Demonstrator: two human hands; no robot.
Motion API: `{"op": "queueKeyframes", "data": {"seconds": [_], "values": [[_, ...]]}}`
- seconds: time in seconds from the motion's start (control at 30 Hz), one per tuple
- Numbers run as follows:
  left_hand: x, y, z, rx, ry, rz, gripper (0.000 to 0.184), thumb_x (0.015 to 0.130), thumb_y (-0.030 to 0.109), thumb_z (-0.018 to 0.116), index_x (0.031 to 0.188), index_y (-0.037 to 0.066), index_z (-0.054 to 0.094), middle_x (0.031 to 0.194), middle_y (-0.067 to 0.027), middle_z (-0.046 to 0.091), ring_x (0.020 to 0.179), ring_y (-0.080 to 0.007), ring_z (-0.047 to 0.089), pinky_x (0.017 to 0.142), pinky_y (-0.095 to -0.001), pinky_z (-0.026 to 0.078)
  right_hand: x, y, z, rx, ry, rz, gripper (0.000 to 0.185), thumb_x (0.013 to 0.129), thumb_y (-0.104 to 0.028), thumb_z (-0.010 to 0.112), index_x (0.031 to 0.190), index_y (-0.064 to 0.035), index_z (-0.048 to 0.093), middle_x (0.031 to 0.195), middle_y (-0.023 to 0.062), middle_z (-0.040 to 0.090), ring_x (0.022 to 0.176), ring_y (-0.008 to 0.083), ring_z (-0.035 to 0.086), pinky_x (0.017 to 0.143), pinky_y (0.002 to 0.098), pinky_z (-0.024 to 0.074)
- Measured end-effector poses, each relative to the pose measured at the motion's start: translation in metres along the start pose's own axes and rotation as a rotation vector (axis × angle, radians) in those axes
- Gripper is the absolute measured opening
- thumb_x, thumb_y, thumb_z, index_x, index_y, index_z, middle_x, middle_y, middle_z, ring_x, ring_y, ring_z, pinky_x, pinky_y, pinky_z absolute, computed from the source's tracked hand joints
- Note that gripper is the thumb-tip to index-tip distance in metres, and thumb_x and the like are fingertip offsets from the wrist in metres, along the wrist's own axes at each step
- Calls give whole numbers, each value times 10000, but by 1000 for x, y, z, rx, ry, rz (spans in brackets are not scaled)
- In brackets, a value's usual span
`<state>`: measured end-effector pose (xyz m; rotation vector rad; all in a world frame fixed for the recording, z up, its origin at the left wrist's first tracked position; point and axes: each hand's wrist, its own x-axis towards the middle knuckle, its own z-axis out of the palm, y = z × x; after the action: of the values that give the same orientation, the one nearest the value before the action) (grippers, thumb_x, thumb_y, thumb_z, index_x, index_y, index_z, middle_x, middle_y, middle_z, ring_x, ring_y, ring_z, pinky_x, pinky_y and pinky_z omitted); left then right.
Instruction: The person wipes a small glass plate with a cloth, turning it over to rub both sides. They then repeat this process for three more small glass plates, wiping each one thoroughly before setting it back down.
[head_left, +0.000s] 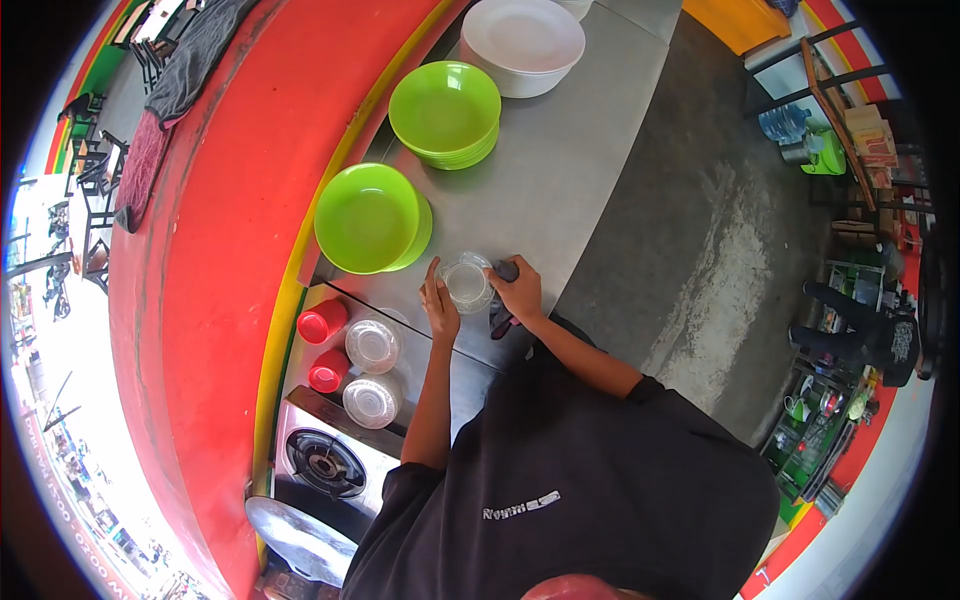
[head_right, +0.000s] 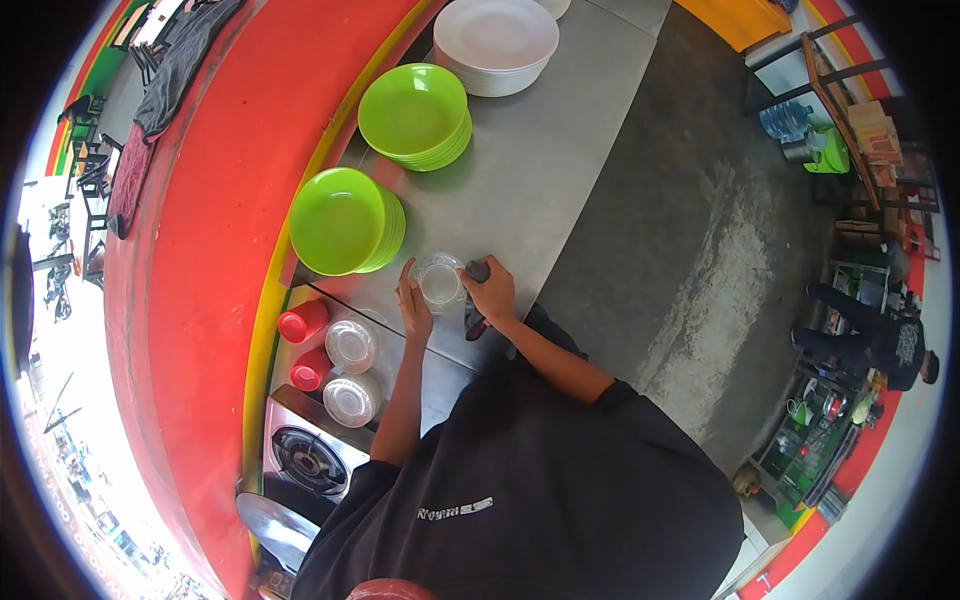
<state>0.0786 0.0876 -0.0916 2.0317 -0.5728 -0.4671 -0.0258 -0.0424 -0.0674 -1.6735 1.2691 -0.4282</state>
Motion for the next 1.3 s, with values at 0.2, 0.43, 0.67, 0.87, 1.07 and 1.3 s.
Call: {"op": "queueKeyframes", "data": {"seconds": [0.2, 0.43, 0.67, 0.87, 1.07, 1.3], "values": [[2, -3, 1, -14, 45, 59, 393, 1054, 185, 375, 1414, 99, 506, 1329, -132, 592, 1088, -328, 494, 1007, -445, 370, 8, 7, -5, 15, -122, 67, 448, 766, -383, 834, 874, 12, 652, 733, 112, 682, 681, 198, 647, 666, 342, 515], [-1, -11, 7, 9, 84, 69, 395, 1056, 211, 378, 1418, 117, 502, 1340, -123, 588, 1147, -341, 489, 1030, -465, 354, 19, 26, -21, 336, -349, 31, 300, 857, -281, 785, 899, -5, 675, 789, 16, 666, 737, 93, 596, 703, 281, 491], [-5, -18, 11, 2, 99, 17, 406, 1058, 263, 383, 1428, 129, 486, 1365, -120, 567, 1194, -338, 474, 1055, -498, 315, 6, 51, -24, 511, -270, 50, 243, 876, -227, 763, 916, -2, 682, 821, 21, 666, 755, 99, 610, 719, 268, 506], [-12, -23, 10, -69, 163, 73, 442, 1034, 324, 483, 1413, 97, 497, 1323, -142, 587, 1174, -323, 483, 1035, -456, 355, -25, 49, -37, 509, -253, 183, 287, 866, -271, 768, 953, -10, 685, 845, 33, 668, 763, 113, 610, 722, 280, 503], [-35, -57, 8, -354, 257, 81, 537, 1022, 431, 513, 1335, -5, 531, 1244, -164, 640, 1010, -227, 581, 906, -358, 452, -63, 75, -21, 489, -236, 153, 344, 879, -310, 760, 1033, -19, 659, 931, 53, 670, 789, 143, 638, 732, 308, 529], [-118, -51, -59, -955, 364, -634, 782, 941, 730, 395, 1181, 19, 611, 1083, -88, 709, 954, -159, 618, 743, -293, 399, -119, 41, -1, 351, -274, 97, 342, 879, -317, 753, 1020, -18, 668, 912, 57, 675, 842, 135, 622, 792, 299, 504]]}}
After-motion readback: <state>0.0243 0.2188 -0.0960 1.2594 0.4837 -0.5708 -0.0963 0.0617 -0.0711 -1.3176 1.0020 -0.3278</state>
